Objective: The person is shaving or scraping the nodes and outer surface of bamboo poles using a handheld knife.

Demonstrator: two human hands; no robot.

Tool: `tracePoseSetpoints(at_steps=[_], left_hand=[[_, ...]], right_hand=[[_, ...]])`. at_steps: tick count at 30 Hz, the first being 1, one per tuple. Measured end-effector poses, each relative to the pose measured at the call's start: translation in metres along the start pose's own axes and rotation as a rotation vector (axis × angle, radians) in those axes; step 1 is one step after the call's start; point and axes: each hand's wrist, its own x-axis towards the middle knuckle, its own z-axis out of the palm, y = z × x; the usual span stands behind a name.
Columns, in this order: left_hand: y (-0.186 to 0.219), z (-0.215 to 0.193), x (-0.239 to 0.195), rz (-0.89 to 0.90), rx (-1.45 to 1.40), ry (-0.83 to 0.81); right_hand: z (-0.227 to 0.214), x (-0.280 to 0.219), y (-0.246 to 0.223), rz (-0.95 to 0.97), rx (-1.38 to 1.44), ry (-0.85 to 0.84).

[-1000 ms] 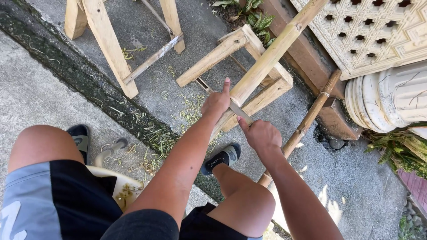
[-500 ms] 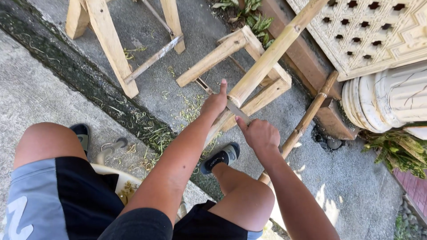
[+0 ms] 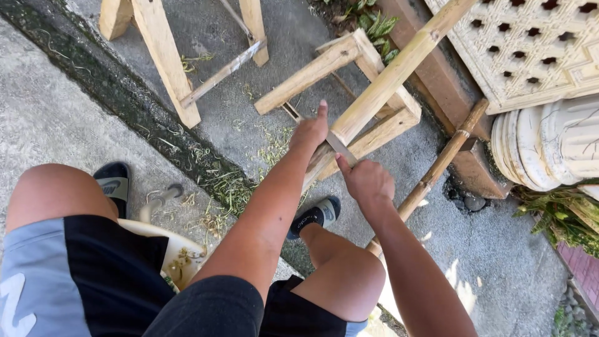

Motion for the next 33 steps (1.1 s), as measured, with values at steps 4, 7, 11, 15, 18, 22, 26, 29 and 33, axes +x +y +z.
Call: tracePoseSetpoints(at_steps=[4, 7, 11, 15, 18, 22, 26, 29, 33], left_hand=[[0.018, -0.007, 0.0, 0.021, 0.128, 0.043], [0.006, -0.001, 0.008, 0.026, 0.187, -0.006], [-0.025, 0.017, 0.006, 0.086, 0.134, 0.001], [-0.024, 0.021, 0.007, 0.035, 0.075, 0.006], [-0.023, 0.024, 0.017, 0.02, 0.068, 0.014], [-0.01, 0.017, 0.016, -0.025, 0.075, 0.03], [0.008, 0.003, 0.001, 0.012, 0.124, 0.092], [0.011, 0.002, 0.005, 0.107, 0.199, 0.085], [-0.014, 0.005, -0.01, 0.095, 0.173, 0.044]], right_hand=[[0.026, 0.008, -0.003, 0.062, 0.238, -0.023], [0.018, 0.0, -0.003, 0.098, 0.266, 0.025], [0.004, -0.021, 0.01, 0.025, 0.0, 0.0], [0.005, -0.016, 0.011, 0.027, 0.055, -0.041], [0.008, -0.015, 0.01, 0.037, 0.111, -0.078], [0.023, 0.0, 0.011, 0.013, 0.107, -0.011], [0.038, 0.007, 0.006, 0.034, 0.225, 0.054], [0.044, 0.006, 0.0, 0.064, 0.304, 0.074], [0.044, -0.005, 0.012, 0.016, 0.177, 0.122]])
